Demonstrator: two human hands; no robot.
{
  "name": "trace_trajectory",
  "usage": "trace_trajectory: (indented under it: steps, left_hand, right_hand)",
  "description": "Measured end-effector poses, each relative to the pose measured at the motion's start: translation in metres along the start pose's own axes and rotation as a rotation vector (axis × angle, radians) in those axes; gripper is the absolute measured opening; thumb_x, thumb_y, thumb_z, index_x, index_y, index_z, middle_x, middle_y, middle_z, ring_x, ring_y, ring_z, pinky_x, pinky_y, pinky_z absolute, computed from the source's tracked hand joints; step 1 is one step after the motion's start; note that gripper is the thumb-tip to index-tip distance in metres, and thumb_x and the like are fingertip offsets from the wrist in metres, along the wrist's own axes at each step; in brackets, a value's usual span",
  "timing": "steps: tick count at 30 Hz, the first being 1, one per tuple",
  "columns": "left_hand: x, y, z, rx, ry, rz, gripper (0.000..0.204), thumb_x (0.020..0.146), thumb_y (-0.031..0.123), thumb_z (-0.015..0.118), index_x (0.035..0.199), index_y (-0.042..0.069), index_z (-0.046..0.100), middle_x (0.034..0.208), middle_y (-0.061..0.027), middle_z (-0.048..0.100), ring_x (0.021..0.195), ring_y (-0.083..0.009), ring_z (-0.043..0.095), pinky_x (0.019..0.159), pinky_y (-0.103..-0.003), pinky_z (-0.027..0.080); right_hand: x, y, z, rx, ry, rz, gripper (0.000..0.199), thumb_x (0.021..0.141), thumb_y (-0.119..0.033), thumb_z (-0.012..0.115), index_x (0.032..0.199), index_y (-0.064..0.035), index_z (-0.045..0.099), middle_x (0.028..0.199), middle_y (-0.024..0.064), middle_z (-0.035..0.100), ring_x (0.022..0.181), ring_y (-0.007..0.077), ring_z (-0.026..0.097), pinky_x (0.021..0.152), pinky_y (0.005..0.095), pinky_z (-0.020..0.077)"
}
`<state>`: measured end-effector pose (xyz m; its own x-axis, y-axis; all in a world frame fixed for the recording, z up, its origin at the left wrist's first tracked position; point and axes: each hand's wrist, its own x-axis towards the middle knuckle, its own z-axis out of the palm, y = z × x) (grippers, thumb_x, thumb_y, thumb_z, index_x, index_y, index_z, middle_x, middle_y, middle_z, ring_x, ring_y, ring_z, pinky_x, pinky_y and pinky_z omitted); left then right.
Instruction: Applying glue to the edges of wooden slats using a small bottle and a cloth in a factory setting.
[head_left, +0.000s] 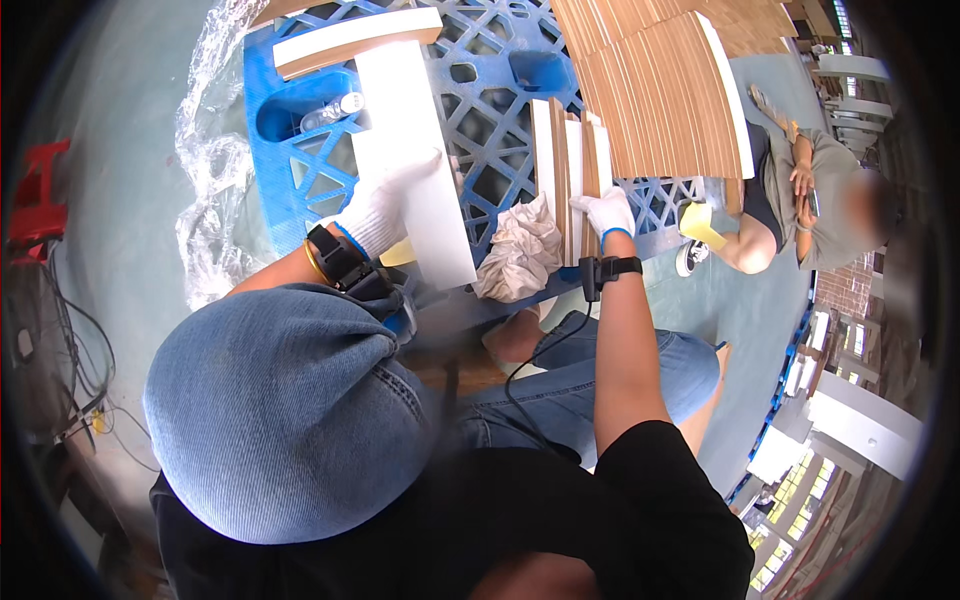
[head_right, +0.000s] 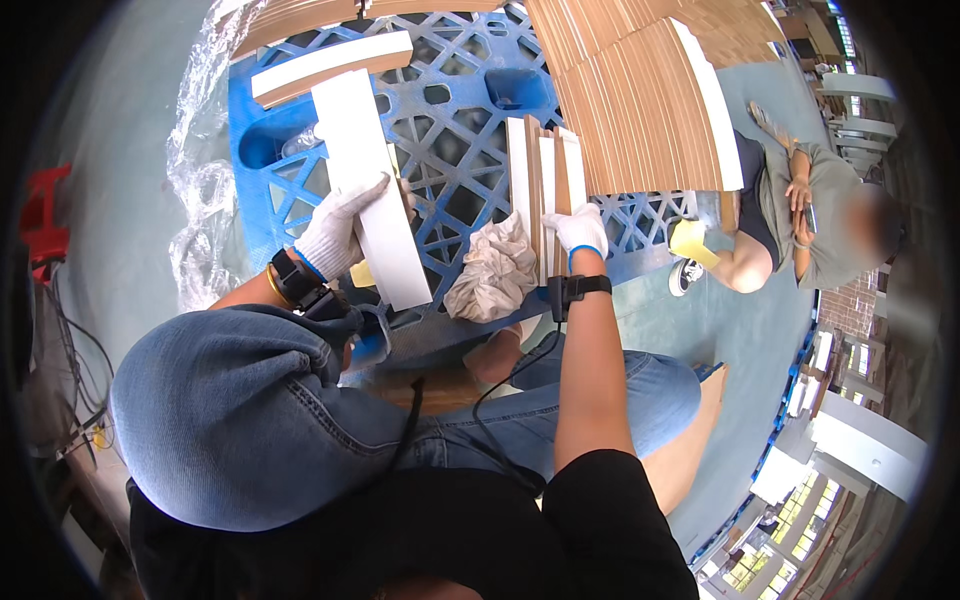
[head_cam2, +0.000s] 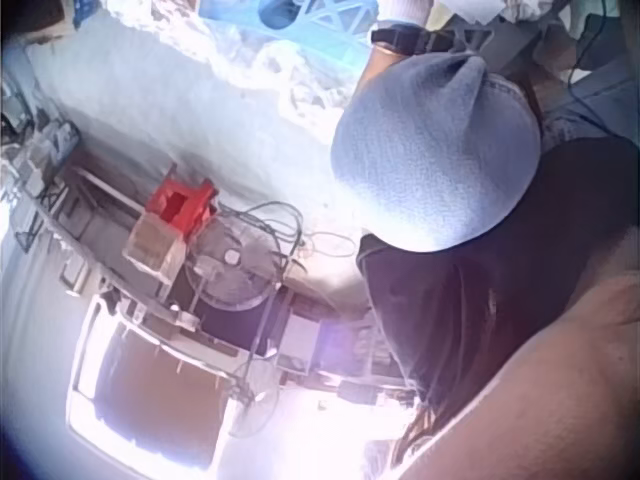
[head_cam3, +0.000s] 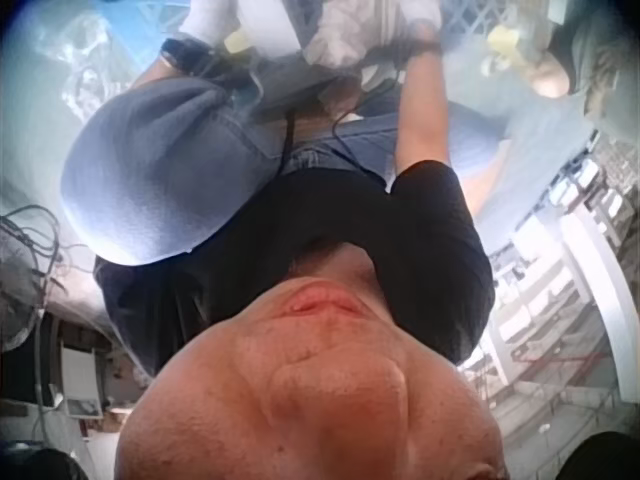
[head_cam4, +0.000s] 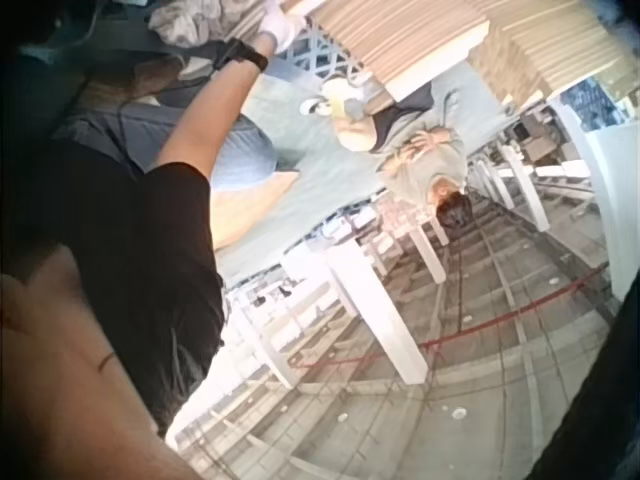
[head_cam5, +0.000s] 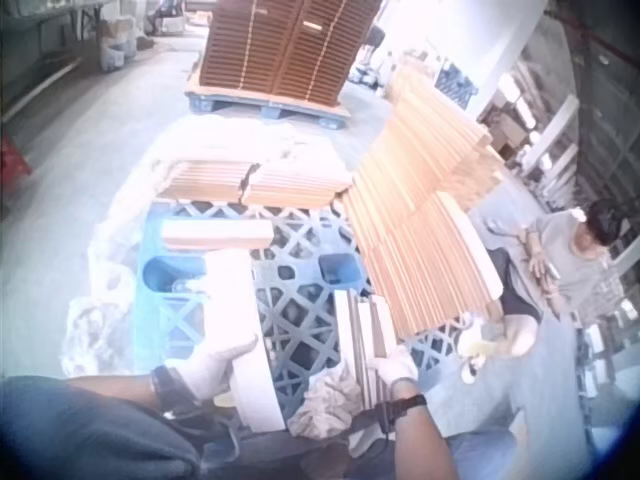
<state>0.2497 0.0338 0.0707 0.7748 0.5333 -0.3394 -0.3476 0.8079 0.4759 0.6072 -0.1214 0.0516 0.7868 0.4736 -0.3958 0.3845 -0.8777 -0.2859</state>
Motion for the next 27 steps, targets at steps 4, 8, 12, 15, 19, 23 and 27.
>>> trace_trajectory:
  steps: [4, 8, 12, 15, 19, 23, 27]
  left_hand:
    - [-0.003, 0.004, 0.007, 0.063, -0.078, -0.073, 0.032, 0.097, 0.021, 0.071, 0.119, 0.0, 0.061, 0.106, -0.0136, 0.07, 0.099, -0.0261, 0.071, 0.092, -0.042, 0.06]
    - [-0.006, -0.001, 0.012, 0.031, 0.003, -0.035, 0.031, 0.095, 0.019, 0.075, 0.119, 0.003, 0.062, 0.107, -0.0115, 0.072, 0.1, -0.0255, 0.072, 0.09, -0.041, 0.061]
    - [-0.005, -0.005, 0.009, 0.046, 0.037, -0.046, 0.033, 0.096, 0.019, 0.074, 0.122, 0.003, 0.06, 0.112, -0.0127, 0.071, 0.102, -0.0251, 0.072, 0.091, -0.042, 0.061]
    - [-0.001, -0.006, 0.005, 0.051, 0.068, -0.081, 0.034, 0.097, 0.021, 0.073, 0.123, 0.004, 0.06, 0.113, -0.0115, 0.07, 0.102, -0.0234, 0.071, 0.092, -0.041, 0.061]
    - [0.001, -0.008, 0.001, 0.057, 0.103, -0.028, 0.034, 0.1, 0.022, 0.069, 0.128, 0.004, 0.059, 0.116, -0.0098, 0.069, 0.104, -0.023, 0.07, 0.093, -0.041, 0.059]
    - [-0.001, -0.005, -0.001, 0.131, 0.159, 0.046, 0.04, 0.101, 0.025, 0.069, 0.132, 0.004, 0.055, 0.122, -0.014, 0.066, 0.109, -0.0249, 0.069, 0.094, -0.042, 0.06]
    - [0.002, -0.003, 0.0, -0.093, 0.263, -0.022, 0.042, 0.106, 0.034, 0.06, 0.137, 0.008, 0.051, 0.133, -0.016, 0.058, 0.12, -0.0278, 0.063, 0.099, -0.046, 0.058]
  right_hand:
    - [0.001, -0.003, 0.02, -0.16, 0.152, 0.066, 0.08, 0.066, -0.038, 0.091, 0.126, 0.0039, 0.059, 0.127, 0.0299, 0.067, 0.114, 0.0403, 0.068, 0.096, 0.0469, 0.0548]
    - [-0.013, -0.022, 0.025, -0.195, 0.149, 0.039, 0.1, 0.069, -0.04, 0.09, 0.148, -0.0047, 0.04, 0.14, 0.0278, 0.058, 0.126, 0.0425, 0.06, 0.105, 0.0456, 0.0519]
    - [-0.031, -0.048, 0.013, -0.291, 0.246, 0.06, 0.109, 0.072, -0.039, 0.088, 0.158, -0.0057, 0.03, 0.144, 0.0276, 0.055, 0.134, 0.0429, 0.053, 0.112, 0.0491, 0.045]
    - [-0.057, -0.077, 0.005, -0.061, 0.296, -0.316, 0.09, 0.08, -0.034, 0.085, 0.152, -0.0023, 0.042, 0.142, 0.0264, 0.057, 0.133, 0.0409, 0.055, 0.111, 0.0487, 0.0458]
    - [-0.123, -0.132, 0.032, 0.673, -0.388, -0.595, 0.071, 0.088, -0.022, 0.082, 0.146, 0.0012, 0.049, 0.138, 0.0234, 0.059, 0.12, 0.0283, 0.064, 0.102, 0.0379, 0.0519]
    - [-0.173, -0.173, 0.043, 0.026, -0.223, -0.703, 0.085, 0.082, -0.037, 0.086, 0.152, -0.0099, 0.047, 0.142, 0.0209, 0.053, 0.117, 0.0307, 0.063, 0.099, 0.0407, 0.0532]
    - [-0.182, -0.187, 0.055, -0.221, -0.129, -0.645, 0.086, 0.085, -0.026, 0.085, 0.156, -0.0054, 0.04, 0.141, 0.0175, 0.054, 0.114, 0.0219, 0.066, 0.097, 0.0324, 0.0537]
